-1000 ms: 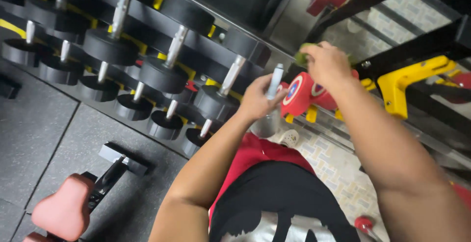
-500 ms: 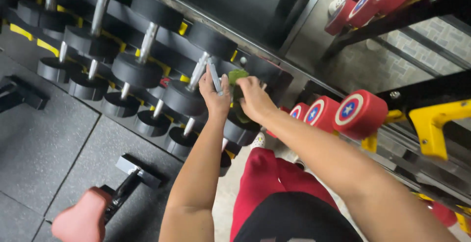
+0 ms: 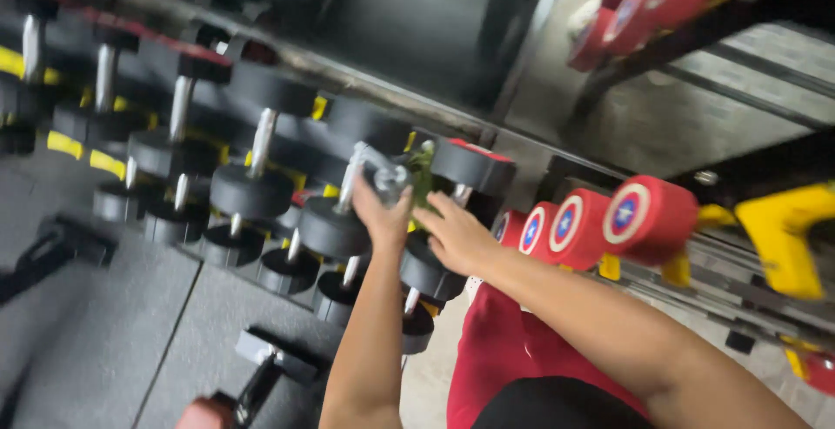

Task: Cleaning and wiping down barbells and gym equipment using a spray bottle and cloth.

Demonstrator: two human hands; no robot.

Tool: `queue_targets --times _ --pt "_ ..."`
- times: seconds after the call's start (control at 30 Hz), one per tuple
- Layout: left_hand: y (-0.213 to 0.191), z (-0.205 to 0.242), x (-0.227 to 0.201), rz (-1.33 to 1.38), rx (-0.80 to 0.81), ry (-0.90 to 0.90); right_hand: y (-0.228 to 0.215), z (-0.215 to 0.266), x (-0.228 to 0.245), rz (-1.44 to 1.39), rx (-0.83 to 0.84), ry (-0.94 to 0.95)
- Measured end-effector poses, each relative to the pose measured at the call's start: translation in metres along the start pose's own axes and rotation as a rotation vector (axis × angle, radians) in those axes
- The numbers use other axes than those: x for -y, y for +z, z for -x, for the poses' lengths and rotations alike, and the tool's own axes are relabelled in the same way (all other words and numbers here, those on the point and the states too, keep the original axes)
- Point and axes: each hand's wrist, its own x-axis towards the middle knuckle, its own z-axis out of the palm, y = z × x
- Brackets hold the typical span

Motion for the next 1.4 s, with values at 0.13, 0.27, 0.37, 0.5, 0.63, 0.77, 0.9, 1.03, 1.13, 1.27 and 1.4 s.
queue_targets --times 0.13,0.27,0.37,0.5,0.63,0.77,0.9,1.03,1.13,1.27,1.4 --pt "-0.031 0.025 -0.055 0.069 0.001 -0.268 -0.070 0.053 0.029 -0.167 -0.067 -0.038" --pt "-0.046 0.080 -0.143 0.431 0.077 -0.238 -0.149 0.131 0.040 -0.149 -0.171 0.007" --pt "-0.066 0.085 -0.263 0.615 0.380 0.019 -0.201 0.191 0.043 -0.114 -0.338 0.103" --pt "-0.050 0.107 -0.369 0.674 0.696 0.286 -0.238 0.275 0.009 -0.174 -0.530 0.224" --pt "0.010 0.177 -0.444 0.740 0.991 0.421 -0.263 0.382 -0.053 -0.353 -0.809 0.478" --pt "0.093 0.281 -0.495 0.770 1.180 0.250 -0.286 0.493 -0.111 -0.466 -0.983 0.747" --pt "0.212 0.399 -0.519 0.767 1.200 0.291 -0.284 0.589 -0.192 -0.841 -1.040 0.806" --pt "0.347 0.490 -0.509 1.116 1.410 -0.711 -0.273 0.640 -0.311 -1.481 -1.153 0.816" --pt "0.367 0.495 -0.541 1.155 1.284 -1.245 -0.267 0.651 -0.384 -1.734 -1.189 0.932" --pt "0.394 0.495 -0.561 0.984 1.005 -1.523 -0.256 0.646 -0.466 -1.908 -1.291 1.003" --pt "0.450 0.519 -0.534 1.045 0.953 -1.530 -0.262 0.645 -0.470 -1.995 -1.320 0.993"
